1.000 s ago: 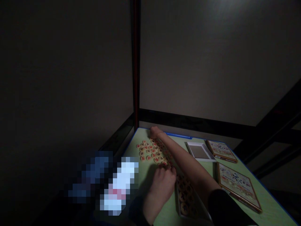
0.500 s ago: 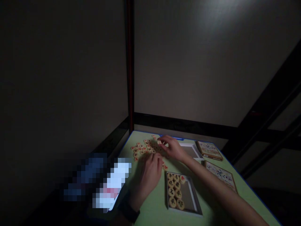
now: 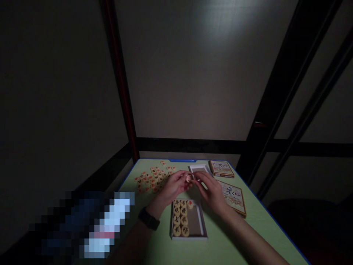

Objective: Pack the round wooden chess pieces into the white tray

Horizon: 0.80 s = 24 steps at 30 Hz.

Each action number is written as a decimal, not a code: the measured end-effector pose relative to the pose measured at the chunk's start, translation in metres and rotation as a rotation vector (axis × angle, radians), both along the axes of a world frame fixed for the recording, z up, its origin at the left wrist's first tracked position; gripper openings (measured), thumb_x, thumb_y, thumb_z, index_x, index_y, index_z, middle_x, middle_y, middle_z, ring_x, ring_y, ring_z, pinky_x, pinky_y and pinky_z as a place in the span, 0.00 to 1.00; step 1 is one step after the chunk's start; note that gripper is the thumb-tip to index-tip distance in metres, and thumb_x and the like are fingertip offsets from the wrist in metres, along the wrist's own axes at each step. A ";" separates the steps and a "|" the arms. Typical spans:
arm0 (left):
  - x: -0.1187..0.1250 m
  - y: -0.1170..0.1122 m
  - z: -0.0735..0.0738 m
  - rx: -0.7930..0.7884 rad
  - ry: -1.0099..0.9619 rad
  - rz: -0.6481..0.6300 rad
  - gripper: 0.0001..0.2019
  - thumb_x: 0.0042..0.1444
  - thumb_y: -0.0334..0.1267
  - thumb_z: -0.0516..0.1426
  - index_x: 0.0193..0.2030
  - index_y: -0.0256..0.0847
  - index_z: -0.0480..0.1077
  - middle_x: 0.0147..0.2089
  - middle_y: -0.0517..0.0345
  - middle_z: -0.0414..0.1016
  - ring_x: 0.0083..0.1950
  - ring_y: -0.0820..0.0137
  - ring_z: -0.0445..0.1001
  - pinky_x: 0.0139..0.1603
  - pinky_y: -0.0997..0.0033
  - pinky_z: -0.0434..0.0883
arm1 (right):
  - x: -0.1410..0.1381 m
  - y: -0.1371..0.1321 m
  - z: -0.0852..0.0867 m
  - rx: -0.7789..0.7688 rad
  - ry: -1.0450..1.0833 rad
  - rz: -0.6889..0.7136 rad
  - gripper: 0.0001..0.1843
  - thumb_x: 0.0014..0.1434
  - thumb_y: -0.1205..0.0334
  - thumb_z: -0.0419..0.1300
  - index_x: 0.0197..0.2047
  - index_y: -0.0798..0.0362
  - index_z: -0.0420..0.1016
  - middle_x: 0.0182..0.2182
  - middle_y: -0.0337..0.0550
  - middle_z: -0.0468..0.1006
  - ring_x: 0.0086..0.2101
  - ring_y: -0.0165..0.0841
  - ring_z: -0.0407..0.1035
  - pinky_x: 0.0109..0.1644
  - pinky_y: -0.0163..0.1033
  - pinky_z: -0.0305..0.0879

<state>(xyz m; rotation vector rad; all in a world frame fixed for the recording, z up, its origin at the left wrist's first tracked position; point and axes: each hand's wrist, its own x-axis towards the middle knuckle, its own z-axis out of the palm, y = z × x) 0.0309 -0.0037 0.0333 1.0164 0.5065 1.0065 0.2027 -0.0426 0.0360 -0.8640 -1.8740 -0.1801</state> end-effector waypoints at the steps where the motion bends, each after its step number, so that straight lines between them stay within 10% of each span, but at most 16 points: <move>1: -0.002 0.002 -0.002 -0.012 -0.021 -0.016 0.20 0.44 0.47 0.72 0.39 0.36 0.76 0.36 0.56 0.75 0.36 0.73 0.72 0.39 0.74 0.67 | 0.002 0.000 -0.002 0.002 0.045 -0.002 0.10 0.68 0.65 0.56 0.51 0.49 0.74 0.44 0.49 0.79 0.43 0.37 0.76 0.46 0.43 0.75; 24: -0.021 -0.009 -0.009 -0.046 0.105 -0.194 0.20 0.46 0.43 0.71 0.43 0.36 0.74 0.38 0.57 0.71 0.37 0.75 0.70 0.38 0.75 0.64 | -0.011 -0.023 -0.015 -0.095 -0.107 -0.050 0.11 0.68 0.57 0.56 0.50 0.52 0.71 0.39 0.49 0.76 0.39 0.39 0.73 0.42 0.41 0.72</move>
